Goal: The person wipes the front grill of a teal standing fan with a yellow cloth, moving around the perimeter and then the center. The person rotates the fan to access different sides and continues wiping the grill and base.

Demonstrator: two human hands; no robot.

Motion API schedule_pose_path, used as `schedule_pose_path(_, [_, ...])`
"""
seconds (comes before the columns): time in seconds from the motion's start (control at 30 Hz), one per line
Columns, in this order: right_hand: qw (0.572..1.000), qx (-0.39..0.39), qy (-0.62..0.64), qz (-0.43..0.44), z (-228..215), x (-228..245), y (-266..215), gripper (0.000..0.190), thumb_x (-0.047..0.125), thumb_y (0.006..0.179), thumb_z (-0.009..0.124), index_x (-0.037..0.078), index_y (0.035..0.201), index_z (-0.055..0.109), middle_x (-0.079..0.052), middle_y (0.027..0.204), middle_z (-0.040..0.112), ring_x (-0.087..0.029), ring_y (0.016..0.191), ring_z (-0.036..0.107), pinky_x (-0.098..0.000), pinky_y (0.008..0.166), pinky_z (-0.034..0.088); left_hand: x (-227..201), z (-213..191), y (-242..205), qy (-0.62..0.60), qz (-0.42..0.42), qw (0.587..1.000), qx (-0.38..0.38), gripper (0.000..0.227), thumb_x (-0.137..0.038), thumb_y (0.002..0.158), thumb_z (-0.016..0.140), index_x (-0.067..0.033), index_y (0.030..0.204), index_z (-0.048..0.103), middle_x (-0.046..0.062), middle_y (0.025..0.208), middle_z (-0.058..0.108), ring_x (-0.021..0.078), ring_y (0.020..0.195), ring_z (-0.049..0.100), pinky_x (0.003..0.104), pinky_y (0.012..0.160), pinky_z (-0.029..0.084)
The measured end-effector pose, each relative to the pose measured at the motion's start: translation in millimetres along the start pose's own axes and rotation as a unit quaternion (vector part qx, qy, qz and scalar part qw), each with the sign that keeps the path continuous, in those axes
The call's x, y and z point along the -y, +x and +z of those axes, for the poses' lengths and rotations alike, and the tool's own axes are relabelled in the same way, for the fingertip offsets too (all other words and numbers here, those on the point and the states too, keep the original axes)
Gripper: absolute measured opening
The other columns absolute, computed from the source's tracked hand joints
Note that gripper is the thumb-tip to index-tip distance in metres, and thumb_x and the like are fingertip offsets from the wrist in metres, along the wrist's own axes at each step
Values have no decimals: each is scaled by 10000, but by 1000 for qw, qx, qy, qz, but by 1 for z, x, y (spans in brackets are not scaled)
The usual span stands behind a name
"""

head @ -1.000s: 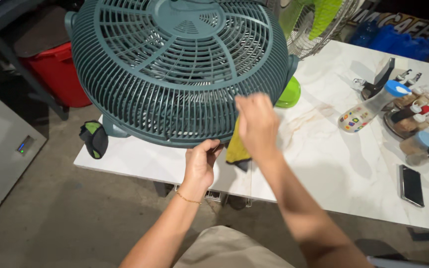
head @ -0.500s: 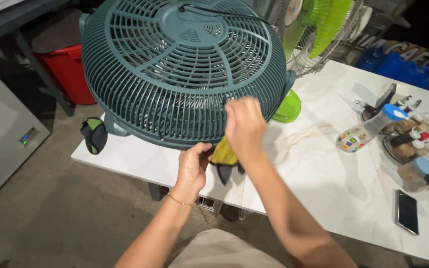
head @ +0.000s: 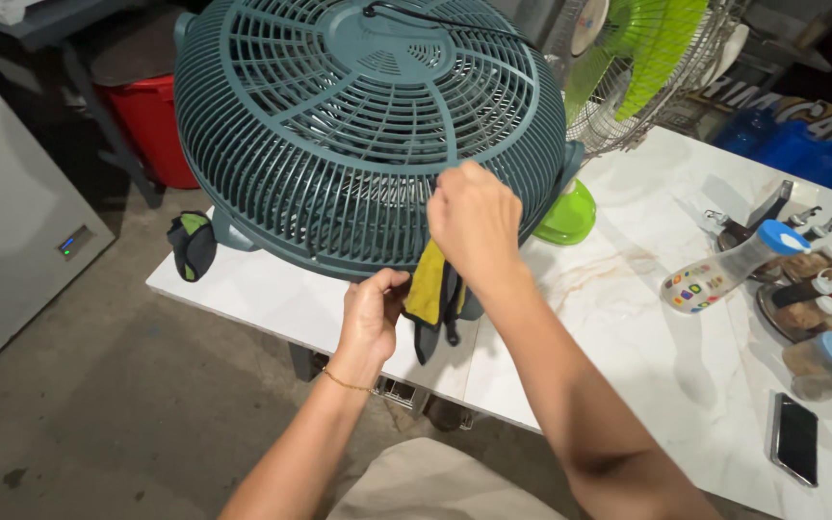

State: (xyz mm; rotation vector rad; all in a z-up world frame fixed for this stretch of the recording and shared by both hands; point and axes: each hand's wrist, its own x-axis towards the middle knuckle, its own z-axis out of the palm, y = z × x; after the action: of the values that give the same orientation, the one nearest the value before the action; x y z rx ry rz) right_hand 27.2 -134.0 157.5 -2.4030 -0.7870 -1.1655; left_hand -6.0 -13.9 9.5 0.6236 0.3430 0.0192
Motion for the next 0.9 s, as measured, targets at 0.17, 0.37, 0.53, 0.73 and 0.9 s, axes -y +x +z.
schedule_pose_path(0.17, [998,33,4,-55,-6,-1,-23,150,44,731,740,35,792,602,-130,808,574,-363,791,626,-473,616,491,2,-1,9,-13,-11,1000,-17,68,-2,788,664,32,839,691,123,829,701,258,768,684,380,718,564])
schedule_pose_path(0.37, [995,9,94,-12,-11,-12,-98,102,22,850,741,26,950,724,-97,855,620,-276,834,659,-389,689,527,9,0,6,-46,31,998,12,68,0,780,690,-19,844,676,75,822,673,235,792,663,393,780,554])
schedule_pose_path(0.53, [945,-47,291,139,-16,-59,-104,80,8,951,678,-16,1028,683,-128,1075,689,-211,956,670,-297,825,535,45,20,-5,-48,81,994,53,298,4,737,701,-158,987,699,3,892,705,163,830,650,370,859,512])
schedule_pose_path(0.73, [940,-31,295,169,-5,-58,-111,59,20,943,703,8,1000,695,-88,933,715,-213,872,696,-326,809,537,62,39,5,-57,70,995,30,156,-9,777,745,-93,899,694,12,870,698,139,835,649,337,796,538])
schedule_pose_path(0.9, [987,-89,128,23,-3,-47,-80,37,24,923,700,38,924,667,-110,935,696,-326,844,656,-430,754,486,57,48,3,-46,72,996,-11,84,32,779,706,6,858,698,78,862,712,208,821,690,355,766,595])
